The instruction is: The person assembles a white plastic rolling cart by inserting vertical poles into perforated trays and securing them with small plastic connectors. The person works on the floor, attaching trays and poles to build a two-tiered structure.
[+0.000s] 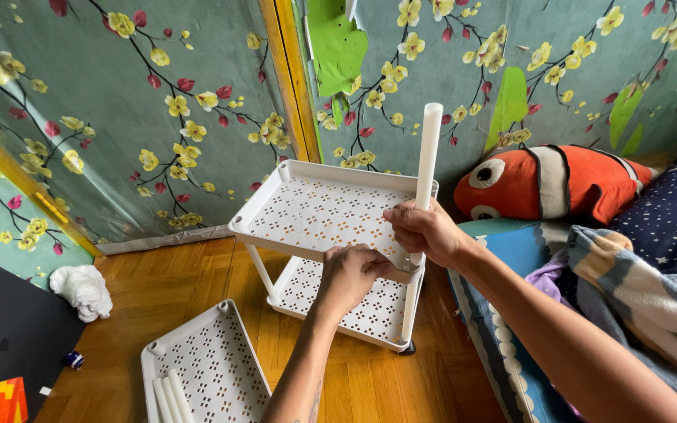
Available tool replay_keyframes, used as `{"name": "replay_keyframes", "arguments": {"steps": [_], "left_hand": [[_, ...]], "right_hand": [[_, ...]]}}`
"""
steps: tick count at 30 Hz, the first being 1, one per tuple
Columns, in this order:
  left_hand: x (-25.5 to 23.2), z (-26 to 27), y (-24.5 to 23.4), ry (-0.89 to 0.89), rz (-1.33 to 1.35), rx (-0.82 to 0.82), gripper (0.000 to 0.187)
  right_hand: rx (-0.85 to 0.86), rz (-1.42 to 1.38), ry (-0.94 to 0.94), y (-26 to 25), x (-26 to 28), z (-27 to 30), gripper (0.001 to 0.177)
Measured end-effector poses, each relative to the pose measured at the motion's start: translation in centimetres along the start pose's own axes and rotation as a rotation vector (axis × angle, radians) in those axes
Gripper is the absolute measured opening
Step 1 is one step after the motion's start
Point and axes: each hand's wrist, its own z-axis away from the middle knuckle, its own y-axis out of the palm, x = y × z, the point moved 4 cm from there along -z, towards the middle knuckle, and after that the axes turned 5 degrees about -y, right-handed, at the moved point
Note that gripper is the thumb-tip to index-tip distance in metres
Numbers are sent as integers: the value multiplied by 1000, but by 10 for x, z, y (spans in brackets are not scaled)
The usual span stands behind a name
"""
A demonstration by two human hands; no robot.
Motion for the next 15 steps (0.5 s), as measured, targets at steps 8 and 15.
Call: {"name": "replay_keyframes", "arguments": {"steps": [8,15], "left_hand": [[1,-2,3,-68,-11,38,8],[-4,3,4,-17,-28,-39,6]], "right_hand": [[-523,382,-172,5,-18,6,37],[-599,400,-188,6,-17,9,38]]}}
